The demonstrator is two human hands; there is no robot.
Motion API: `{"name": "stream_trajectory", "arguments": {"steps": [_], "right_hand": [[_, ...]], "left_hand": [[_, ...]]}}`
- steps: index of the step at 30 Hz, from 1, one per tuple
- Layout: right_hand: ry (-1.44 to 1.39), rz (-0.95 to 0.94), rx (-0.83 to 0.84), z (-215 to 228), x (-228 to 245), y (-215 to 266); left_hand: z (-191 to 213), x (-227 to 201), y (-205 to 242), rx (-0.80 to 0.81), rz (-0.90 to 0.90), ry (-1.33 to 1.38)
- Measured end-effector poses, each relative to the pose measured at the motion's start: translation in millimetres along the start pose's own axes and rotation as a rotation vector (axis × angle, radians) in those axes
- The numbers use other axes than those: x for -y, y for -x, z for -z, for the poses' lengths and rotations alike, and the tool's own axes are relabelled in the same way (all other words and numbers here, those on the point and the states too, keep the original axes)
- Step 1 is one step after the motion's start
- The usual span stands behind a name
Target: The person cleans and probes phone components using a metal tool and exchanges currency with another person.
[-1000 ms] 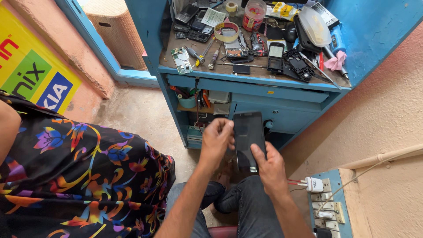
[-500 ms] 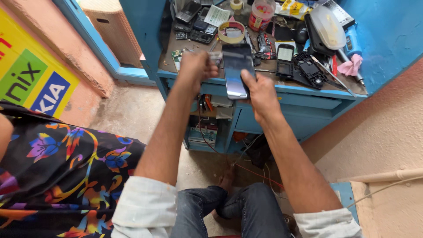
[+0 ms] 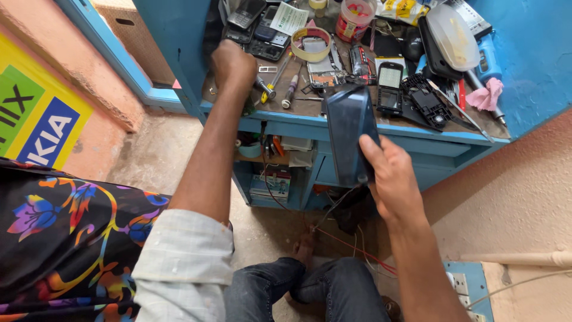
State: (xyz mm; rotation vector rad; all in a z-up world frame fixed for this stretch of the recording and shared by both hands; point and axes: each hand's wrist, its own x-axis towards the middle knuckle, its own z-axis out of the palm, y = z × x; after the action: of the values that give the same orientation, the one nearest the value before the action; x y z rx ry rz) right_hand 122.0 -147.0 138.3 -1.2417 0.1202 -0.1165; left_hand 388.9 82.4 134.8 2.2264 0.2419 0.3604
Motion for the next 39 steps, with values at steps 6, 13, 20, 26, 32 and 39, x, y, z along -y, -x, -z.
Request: {"name": "stream_trajectory", "arguments": {"steps": [6, 13, 20, 26, 32, 39], "right_hand": [[0.134, -0.139, 0.073, 22.0, -16.6, 71.7], [0.337, -0.144, 0.009, 11.7, -69.5, 142.3], [0.635, -0.023, 0.362, 29.0, -56.9, 158.9], [1.454, 0.708, -0.506, 155.6, 48.8, 21.6], [1.812, 0.199, -0.438, 199.6, 75.9, -49.2], [1.881, 0.004, -0.345, 213.6, 75.5, -62.6]], "left_hand": [[36.5, 4.7, 112.4, 0.129, -0.404, 0.100], [49.7, 45.3, 310.2, 0.710, 0.399, 0.844], [51.5, 62.3, 393.4, 0.608, 0.585, 1.152], [70.3, 92.5, 425.8, 0.681, 0.595, 1.193], [80.8, 108.0, 446.1, 0.754, 0.551, 1.238], [80.2, 133.0, 454.2, 0.737, 0.601, 1.157]]}}
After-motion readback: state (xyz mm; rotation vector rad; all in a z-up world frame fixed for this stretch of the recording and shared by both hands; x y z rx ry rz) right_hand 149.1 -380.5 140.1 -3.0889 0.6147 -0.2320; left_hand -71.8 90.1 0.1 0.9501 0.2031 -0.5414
